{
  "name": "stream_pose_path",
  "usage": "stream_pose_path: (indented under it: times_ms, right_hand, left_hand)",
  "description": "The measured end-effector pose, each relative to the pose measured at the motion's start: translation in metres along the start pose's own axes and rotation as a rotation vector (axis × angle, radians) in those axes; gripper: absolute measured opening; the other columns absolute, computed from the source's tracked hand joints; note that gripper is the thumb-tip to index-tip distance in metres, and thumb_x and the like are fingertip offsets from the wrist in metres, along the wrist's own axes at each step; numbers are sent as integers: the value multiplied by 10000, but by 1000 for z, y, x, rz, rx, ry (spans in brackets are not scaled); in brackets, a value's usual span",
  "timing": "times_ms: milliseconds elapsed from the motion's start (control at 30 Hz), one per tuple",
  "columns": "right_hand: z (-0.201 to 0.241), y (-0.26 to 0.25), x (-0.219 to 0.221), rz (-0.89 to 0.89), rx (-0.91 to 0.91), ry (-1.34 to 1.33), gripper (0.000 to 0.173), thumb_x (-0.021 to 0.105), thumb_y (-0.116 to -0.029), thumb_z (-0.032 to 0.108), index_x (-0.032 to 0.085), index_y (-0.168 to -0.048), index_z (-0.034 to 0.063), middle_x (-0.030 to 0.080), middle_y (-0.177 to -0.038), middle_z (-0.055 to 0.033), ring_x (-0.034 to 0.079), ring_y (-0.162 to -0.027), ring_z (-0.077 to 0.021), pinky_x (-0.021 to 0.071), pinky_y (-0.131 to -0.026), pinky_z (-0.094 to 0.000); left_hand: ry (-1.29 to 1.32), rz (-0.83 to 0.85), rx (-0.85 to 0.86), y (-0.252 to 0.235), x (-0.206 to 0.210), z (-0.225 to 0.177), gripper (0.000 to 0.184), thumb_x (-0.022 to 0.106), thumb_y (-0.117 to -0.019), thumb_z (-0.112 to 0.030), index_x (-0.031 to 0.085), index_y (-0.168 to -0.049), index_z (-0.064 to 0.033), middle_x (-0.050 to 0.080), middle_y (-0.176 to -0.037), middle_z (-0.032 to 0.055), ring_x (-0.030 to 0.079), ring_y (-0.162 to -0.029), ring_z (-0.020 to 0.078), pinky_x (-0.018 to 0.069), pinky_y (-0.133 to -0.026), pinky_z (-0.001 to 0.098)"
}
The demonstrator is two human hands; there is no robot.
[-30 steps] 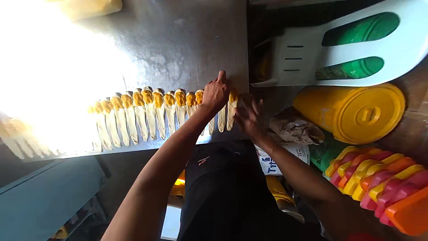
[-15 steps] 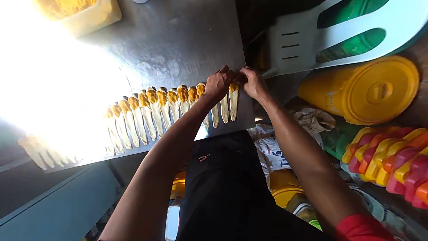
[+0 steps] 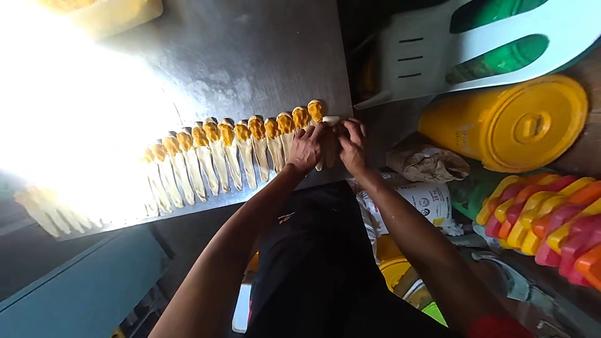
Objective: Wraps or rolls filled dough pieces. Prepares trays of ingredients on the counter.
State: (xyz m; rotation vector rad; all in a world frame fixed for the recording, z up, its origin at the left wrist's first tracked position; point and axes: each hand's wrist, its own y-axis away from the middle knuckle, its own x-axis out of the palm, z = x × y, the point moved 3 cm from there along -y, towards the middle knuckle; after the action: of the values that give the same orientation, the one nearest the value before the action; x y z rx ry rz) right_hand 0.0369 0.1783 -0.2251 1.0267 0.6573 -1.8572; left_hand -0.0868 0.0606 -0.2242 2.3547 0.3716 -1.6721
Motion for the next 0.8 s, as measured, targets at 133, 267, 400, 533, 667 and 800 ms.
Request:
stream_pose_path:
  times_ms: [133, 267, 400, 533, 667, 800]
  right_hand:
    - [0, -32, -33, -26, 133, -120, 314, 610, -990, 71, 724, -1274, 137, 657, -1253, -130, 625, -1186, -276, 539, -999, -446]
    - [-13, -55, -18, 111, 141, -162, 246, 720, -901, 92, 756, -1144, 90, 636, -1244, -144, 597, -1208, -287, 517, -1035, -449]
    - [-14, -52, -15, 123, 247, -391, 188, 714, -915, 78, 702, -1099, 43, 706, -1123, -106, 676, -1074, -208, 563, -957, -410]
    - [-14, -44, -15, -21, 356, -583, 214, 715, -922, 60, 692, -1134, 54, 738, -1052, -58, 715, -949, -116, 608, -869, -323]
    - [-18, -42, -4, -195, 458, -503, 177, 786, -888, 141, 719, -1029, 60, 750, -955, -48, 718, -871, -117, 608, -820, -338]
    - [-7, -42, 7, -345, 511, -426, 156, 790, -885, 159, 691, -939, 50, 721, -873, -55, 694, -800, -136, 586, -762, -354]
  left_hand:
    - [165, -151, -136, -15, -24, 5, 223, 587, -1017, -154, 735, -1176, -105, 660, -1202, 137, 698, -880, 289, 594, -715, 432]
    - [93, 30, -172, -34, -25, 15, 252, 606, -1024, -240, 721, -1219, -130, 549, -1421, 134, 680, -982, 314, 591, -770, 458]
    - [185, -34, -55, -33, -18, 22, 190, 590, -1017, -150, 725, -1122, -67, 603, -1361, 132, 700, -934, 295, 606, -762, 437]
    - [364, -53, -98, -35, -17, 17, 190, 619, -1013, -169, 689, -1116, -25, 718, -1083, 132, 725, -949, 291, 602, -839, 453]
    - [430, -122, -244, -41, -10, 12, 197, 658, -999, -212, 704, -1089, -43, 723, -1015, 114, 727, -873, 264, 605, -788, 453]
    - [352, -255, -408, -42, -10, 2, 175, 678, -967, -208, 712, -983, -37, 724, -935, 105, 720, -782, 264, 595, -686, 458]
